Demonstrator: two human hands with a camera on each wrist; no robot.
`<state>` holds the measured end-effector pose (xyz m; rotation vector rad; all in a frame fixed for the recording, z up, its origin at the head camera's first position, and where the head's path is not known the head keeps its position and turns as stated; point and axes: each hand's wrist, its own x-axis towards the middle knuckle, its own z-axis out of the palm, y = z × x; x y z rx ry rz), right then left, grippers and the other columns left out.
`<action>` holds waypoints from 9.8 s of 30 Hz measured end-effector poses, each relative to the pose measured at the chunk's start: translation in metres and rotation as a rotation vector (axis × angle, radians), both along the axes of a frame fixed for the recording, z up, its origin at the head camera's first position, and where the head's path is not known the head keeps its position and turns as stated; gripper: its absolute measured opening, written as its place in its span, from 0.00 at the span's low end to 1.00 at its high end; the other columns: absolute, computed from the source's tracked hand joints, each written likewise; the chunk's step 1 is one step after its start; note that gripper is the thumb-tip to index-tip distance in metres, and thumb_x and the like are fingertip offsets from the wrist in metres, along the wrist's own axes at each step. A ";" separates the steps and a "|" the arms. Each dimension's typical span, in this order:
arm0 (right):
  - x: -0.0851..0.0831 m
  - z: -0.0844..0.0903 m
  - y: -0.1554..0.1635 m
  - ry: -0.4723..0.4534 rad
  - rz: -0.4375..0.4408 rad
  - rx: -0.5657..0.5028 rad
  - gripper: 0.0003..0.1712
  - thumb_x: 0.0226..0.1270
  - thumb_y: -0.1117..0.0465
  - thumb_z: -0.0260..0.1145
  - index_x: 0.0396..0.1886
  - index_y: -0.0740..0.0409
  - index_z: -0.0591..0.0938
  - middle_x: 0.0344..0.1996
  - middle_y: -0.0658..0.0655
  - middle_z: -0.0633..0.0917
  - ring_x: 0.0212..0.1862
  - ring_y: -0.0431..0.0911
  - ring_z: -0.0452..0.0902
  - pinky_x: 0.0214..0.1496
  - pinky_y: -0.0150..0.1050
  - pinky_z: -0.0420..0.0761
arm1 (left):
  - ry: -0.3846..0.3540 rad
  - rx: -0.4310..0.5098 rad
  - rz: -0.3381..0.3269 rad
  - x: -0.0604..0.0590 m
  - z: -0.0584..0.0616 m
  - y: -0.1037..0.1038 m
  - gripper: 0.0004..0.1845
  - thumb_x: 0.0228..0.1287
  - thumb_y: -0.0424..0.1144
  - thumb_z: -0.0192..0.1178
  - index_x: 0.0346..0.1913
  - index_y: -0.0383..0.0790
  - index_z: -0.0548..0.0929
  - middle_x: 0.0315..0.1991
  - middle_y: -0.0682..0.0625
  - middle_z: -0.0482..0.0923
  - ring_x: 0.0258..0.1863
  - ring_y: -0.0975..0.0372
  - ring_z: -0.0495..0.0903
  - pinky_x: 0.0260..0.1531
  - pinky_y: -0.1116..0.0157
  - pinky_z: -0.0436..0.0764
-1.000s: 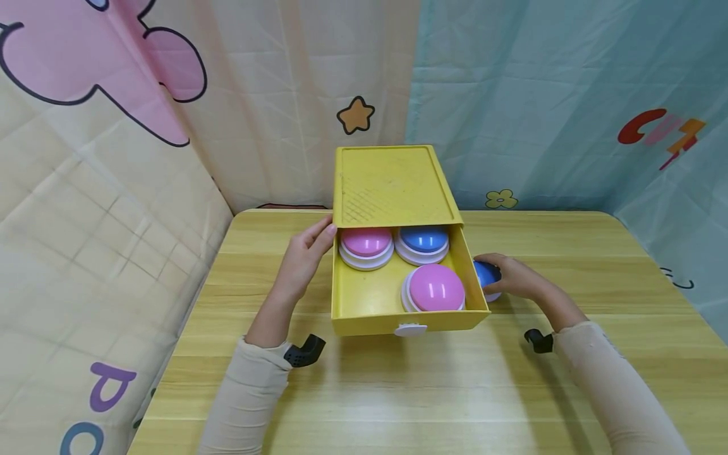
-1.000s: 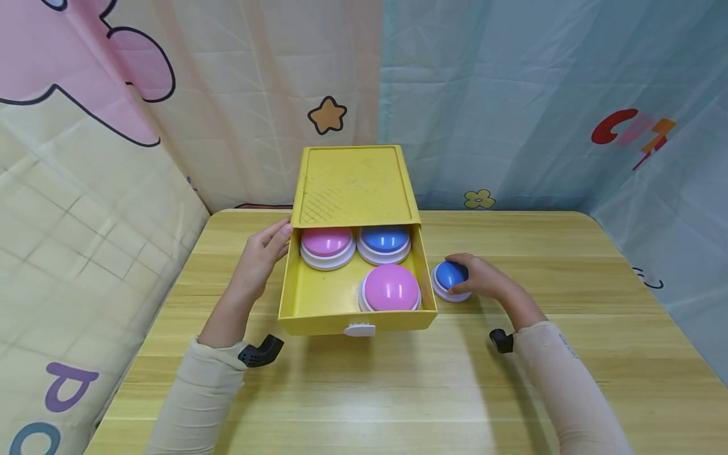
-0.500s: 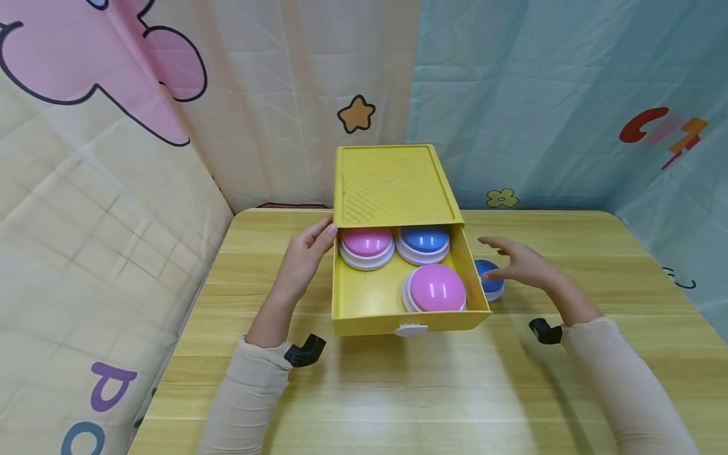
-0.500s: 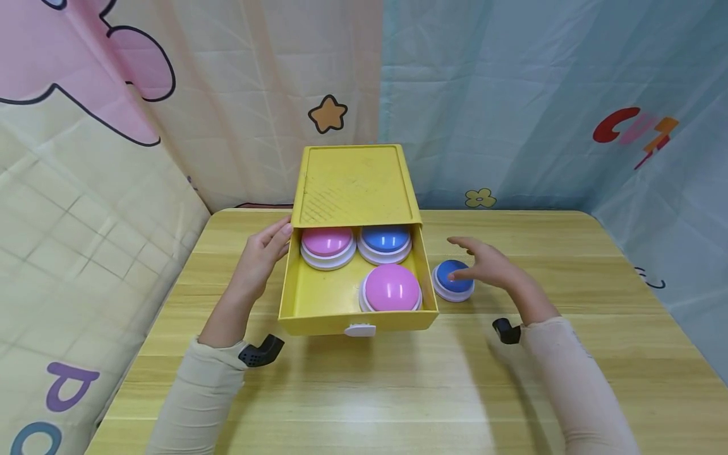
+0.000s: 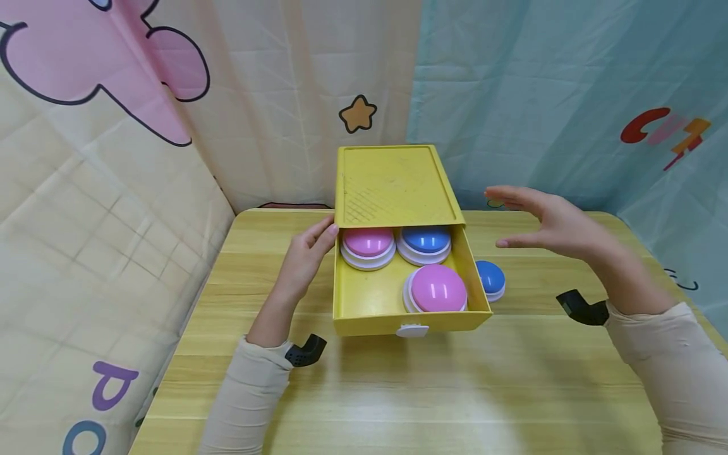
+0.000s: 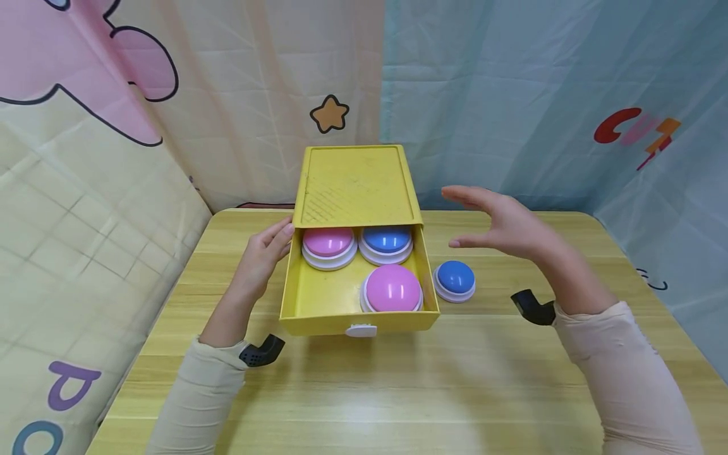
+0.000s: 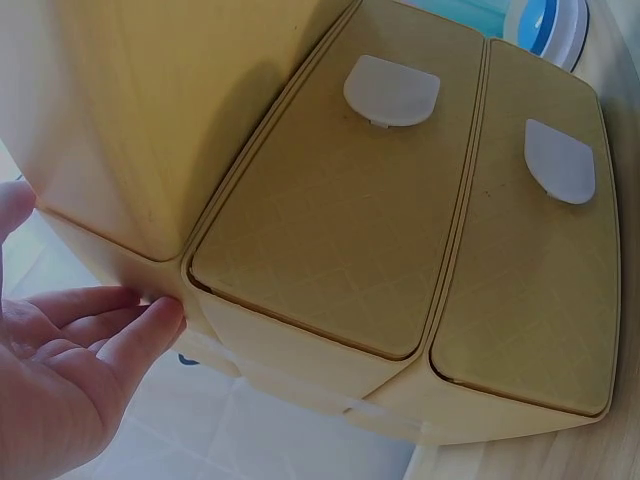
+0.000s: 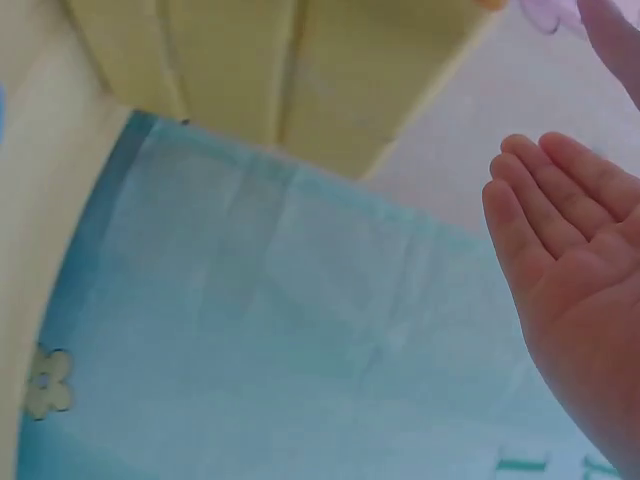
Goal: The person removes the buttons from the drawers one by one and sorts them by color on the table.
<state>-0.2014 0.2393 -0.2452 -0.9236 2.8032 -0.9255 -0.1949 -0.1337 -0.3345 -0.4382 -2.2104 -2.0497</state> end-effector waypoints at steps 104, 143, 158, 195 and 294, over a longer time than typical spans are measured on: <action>0.043 -0.130 0.038 -0.152 -0.026 0.095 0.39 0.41 0.59 0.75 0.56 0.66 0.70 0.46 0.57 0.74 0.45 0.51 0.69 0.40 0.34 0.78 | 0.028 0.029 -0.007 0.000 -0.002 0.001 0.26 0.67 0.44 0.50 0.62 0.30 0.66 0.60 0.43 0.66 0.57 0.60 0.67 0.54 0.65 0.68; 0.046 -0.074 0.035 -0.028 -0.120 -0.141 0.38 0.52 0.66 0.69 0.63 0.62 0.64 0.57 0.52 0.70 0.54 0.35 0.65 0.48 0.17 0.65 | 0.025 0.008 0.013 -0.001 -0.003 0.002 0.27 0.66 0.47 0.50 0.62 0.32 0.67 0.59 0.46 0.67 0.56 0.62 0.68 0.54 0.66 0.69; 0.053 0.020 -0.044 0.131 -0.049 -0.280 0.33 0.49 0.72 0.69 0.58 0.59 0.72 0.51 0.53 0.75 0.52 0.38 0.70 0.50 0.22 0.69 | 0.021 0.011 0.022 0.000 -0.002 0.002 0.28 0.65 0.48 0.51 0.61 0.32 0.67 0.59 0.45 0.67 0.56 0.61 0.69 0.54 0.66 0.69; 0.019 0.024 -0.169 -0.107 0.351 0.547 0.37 0.62 0.57 0.61 0.66 0.67 0.59 0.63 0.61 0.63 0.63 0.49 0.58 0.64 0.42 0.58 | -0.007 0.013 0.013 -0.001 -0.003 0.005 0.28 0.65 0.49 0.52 0.61 0.33 0.67 0.59 0.46 0.68 0.55 0.62 0.70 0.54 0.67 0.69; 0.045 0.031 0.013 -0.017 -0.127 -0.232 0.42 0.43 0.76 0.70 0.61 0.57 0.66 0.52 0.53 0.70 0.49 0.40 0.69 0.42 0.21 0.74 | 0.004 -0.020 0.030 -0.009 -0.006 0.005 0.28 0.65 0.49 0.51 0.62 0.34 0.67 0.59 0.47 0.67 0.56 0.61 0.68 0.55 0.64 0.68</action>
